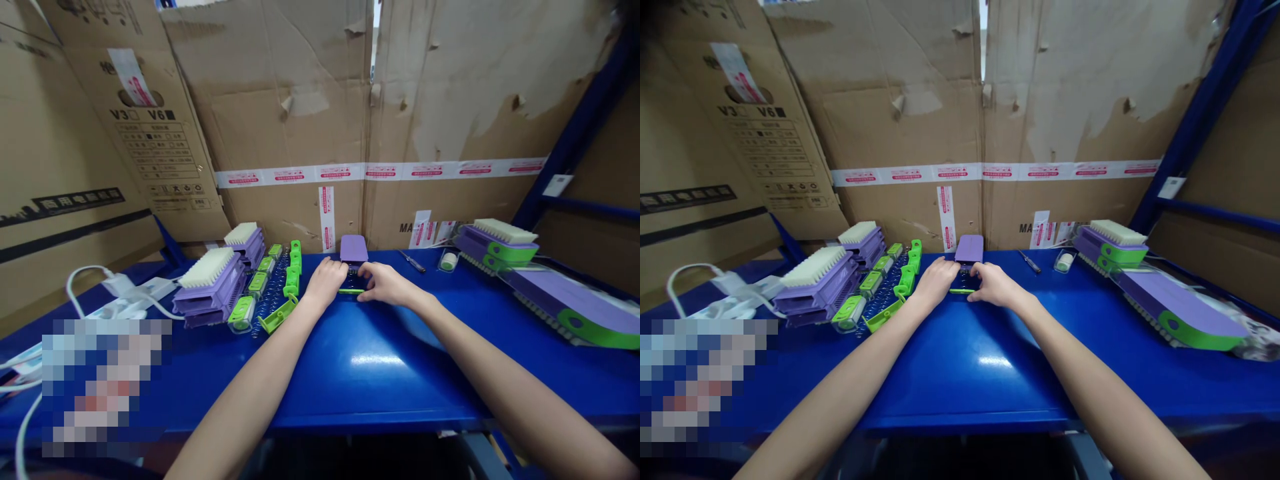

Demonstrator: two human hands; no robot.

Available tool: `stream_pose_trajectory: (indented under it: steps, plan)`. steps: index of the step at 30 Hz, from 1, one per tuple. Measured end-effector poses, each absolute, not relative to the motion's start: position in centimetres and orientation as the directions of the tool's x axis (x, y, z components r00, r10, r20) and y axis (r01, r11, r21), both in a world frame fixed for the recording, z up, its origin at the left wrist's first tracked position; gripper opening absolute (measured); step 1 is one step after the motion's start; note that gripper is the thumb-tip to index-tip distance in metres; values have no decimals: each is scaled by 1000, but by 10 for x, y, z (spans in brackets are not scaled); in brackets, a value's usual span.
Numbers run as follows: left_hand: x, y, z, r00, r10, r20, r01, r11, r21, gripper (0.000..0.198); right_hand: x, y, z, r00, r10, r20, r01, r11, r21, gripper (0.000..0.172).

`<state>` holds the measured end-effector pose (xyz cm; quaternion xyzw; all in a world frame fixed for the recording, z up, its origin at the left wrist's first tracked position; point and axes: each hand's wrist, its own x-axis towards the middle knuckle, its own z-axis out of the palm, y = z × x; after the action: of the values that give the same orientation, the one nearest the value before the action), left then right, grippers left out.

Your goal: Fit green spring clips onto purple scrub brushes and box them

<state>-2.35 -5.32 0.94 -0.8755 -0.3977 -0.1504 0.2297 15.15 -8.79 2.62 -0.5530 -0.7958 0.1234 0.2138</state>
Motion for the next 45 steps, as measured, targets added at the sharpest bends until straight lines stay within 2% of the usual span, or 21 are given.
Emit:
stream_pose_trajectory:
  steps: [2, 4, 7, 10, 16, 21, 27, 31, 37, 41, 42, 45]
  plan:
    - [-25, -52, 9, 629, 631, 455, 771, -581, -260, 13, 150, -89, 26, -324, 919, 225, 876, 382, -295, 40]
    - [-26, -52, 8, 604, 645, 469, 787, -577, -218, 13, 150, -90, 27, -333, 916, 225, 903, 379, -203, 27]
    - [-27, -52, 8, 548, 678, 489, 820, -551, -154, 17, 148, -92, 29, -357, 909, 214, 904, 394, -165, 9]
    - [-30, -52, 9, 481, 712, 513, 855, -511, -93, 21, 147, -95, 32, -375, 899, 226, 886, 419, -197, 11]
    - [-32, -57, 14, 311, 738, 599, 794, -548, 262, 21, 150, -96, 35, -369, 886, 280, 830, 450, -328, 16]
    - [-30, -60, 17, 227, 731, 643, 717, -573, 398, 26, 160, -97, 45, -372, 854, 363, 764, 504, -403, 19]
    - [-26, -63, 17, 215, 706, 675, 661, -614, 432, 29, 168, -99, 57, -340, 881, 328, 768, 462, -444, 22]
    - [-25, -66, 18, 258, 673, 693, 641, -656, 399, 28, 167, -97, 54, -309, 896, 318, 811, 423, -403, 22]
    - [-26, -67, 21, 267, 664, 698, 582, -689, 432, 30, 166, -95, 49, -261, 890, 373, 847, 396, -355, 30]
    - [-25, -68, 23, 220, 684, 695, 556, -674, 487, 31, 167, -96, 50, -229, 834, 502, 856, 418, -305, 28]
    - [-25, -68, 23, 205, 687, 698, 549, -671, 499, 30, 167, -96, 50, -231, 801, 552, 855, 438, -277, 32]
    - [-25, -70, 26, 169, 689, 705, 513, -672, 534, 29, 168, -96, 47, -312, 701, 642, 835, 524, -166, 62]
